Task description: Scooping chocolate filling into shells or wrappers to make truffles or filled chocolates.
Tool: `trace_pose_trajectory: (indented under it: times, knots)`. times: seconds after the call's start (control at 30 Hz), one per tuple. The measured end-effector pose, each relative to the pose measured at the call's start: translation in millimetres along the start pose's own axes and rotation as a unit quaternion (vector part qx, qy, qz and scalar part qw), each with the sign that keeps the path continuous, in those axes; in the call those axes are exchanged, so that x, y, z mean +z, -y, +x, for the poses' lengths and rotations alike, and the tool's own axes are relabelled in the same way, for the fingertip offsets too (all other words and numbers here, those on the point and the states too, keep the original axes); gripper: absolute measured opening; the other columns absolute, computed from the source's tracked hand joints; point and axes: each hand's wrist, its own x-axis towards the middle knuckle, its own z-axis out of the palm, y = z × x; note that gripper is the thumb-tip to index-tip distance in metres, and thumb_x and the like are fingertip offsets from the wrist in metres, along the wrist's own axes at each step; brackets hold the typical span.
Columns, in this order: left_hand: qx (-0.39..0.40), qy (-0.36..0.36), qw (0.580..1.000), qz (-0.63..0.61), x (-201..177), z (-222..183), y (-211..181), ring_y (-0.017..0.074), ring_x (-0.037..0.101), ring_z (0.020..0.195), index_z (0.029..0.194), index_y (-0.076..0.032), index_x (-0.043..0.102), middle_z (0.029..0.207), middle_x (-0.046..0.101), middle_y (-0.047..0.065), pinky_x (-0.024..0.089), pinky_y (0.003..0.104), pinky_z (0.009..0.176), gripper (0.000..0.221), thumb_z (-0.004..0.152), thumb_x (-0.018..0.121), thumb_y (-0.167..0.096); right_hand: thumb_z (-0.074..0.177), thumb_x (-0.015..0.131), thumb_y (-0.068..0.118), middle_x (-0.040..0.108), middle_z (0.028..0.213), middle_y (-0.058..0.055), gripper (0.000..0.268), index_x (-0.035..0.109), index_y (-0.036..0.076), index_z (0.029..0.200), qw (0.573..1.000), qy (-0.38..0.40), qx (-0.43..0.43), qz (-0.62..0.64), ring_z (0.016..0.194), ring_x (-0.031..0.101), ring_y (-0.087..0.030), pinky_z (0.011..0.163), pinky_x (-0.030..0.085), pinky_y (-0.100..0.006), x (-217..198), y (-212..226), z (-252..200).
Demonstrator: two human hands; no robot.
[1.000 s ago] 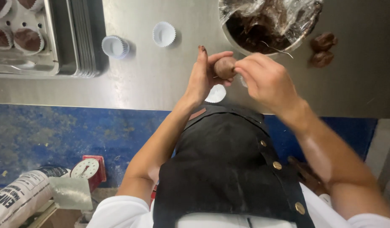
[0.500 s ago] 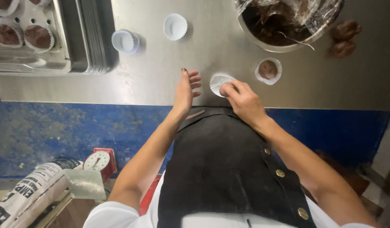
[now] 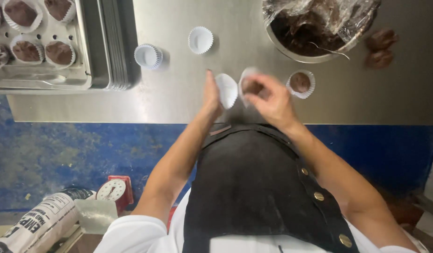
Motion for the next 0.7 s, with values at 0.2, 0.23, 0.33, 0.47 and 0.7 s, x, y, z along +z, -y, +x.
trace_pose_trajectory:
  times: [0.2, 0.23, 0.33, 0.47, 0.7]
  knots:
    - [0.059, -0.028, 0.997, 0.028, -38.6, 10.1, -12.8, 0.0283, 0.073, 0.099, 0.117, -0.007, 0.062, 0.107, 0.072, 0.011, 0.06, 0.051, 0.09, 0.067, 0.1, 0.036, -0.066, 0.089, 0.082, 0.009, 0.06, 0.143, -0.014, 0.056, 0.06, 0.007, 0.14, 0.846, -0.128, -0.16, -0.491, 0.126, 0.066, -0.039, 0.108, 0.055, -0.047, -37.9, -62.0, 31.2]
    - [0.052, -0.02, 0.998, 0.031, -38.2, 8.8, -8.6, 0.0283, 0.073, 0.099, 0.117, -0.007, 0.062, 0.107, 0.072, 0.011, 0.06, 0.051, 0.09, 0.067, 0.1, 0.036, -0.066, 0.089, 0.082, 0.009, 0.06, 0.143, -0.014, 0.056, 0.06, 0.007, 0.14, 0.843, -0.135, -0.154, -0.497, 0.126, 0.066, -0.039, 0.108, 0.055, -0.047, -42.1, -61.7, 26.1]
    - [0.04, 0.0, 0.998, 0.054, -17.1, -5.6, -21.8, 0.0316, 0.07, 0.1, 0.121, -0.003, 0.063, 0.11, 0.07, 0.017, 0.059, 0.051, 0.086, 0.078, 0.099, 0.03, -0.071, 0.075, 0.084, 0.029, 0.067, 0.129, -0.015, 0.058, 0.066, 0.007, 0.126, 0.754, -0.102, -0.214, -0.612, 0.113, 0.067, -0.045, 0.094, 0.057, -0.05, -64.2, -48.5, 13.1]
    - [0.034, -0.053, 0.987, 0.147, 20.0, -35.5, -33.4, 0.0285, 0.054, 0.126, 0.146, -0.018, 0.041, 0.138, 0.054, 0.011, 0.044, 0.053, 0.097, 0.075, 0.092, 0.028, -0.068, 0.104, 0.071, 0.008, 0.075, 0.111, -0.012, 0.013, 0.071, 0.002, 0.115, 0.855, -0.33, -0.102, -0.388, 0.103, 0.074, -0.025, 0.09, 0.06, -0.038, -163.7, -46.3, -37.6]
    - [0.292, -0.077, 0.919, 0.254, -34.8, 22.4, -14.0, 0.0295, 0.032, 0.151, 0.159, -0.008, 0.029, 0.163, 0.036, 0.015, 0.023, 0.045, 0.124, 0.073, 0.109, 0.036, -0.059, 0.098, 0.075, 0.011, 0.068, 0.115, -0.006, 0.024, 0.064, 0.008, 0.119, 0.826, -0.447, 0.146, -0.313, 0.103, 0.069, -0.019, 0.085, 0.059, -0.03, -340.2, -128.0, -34.0]
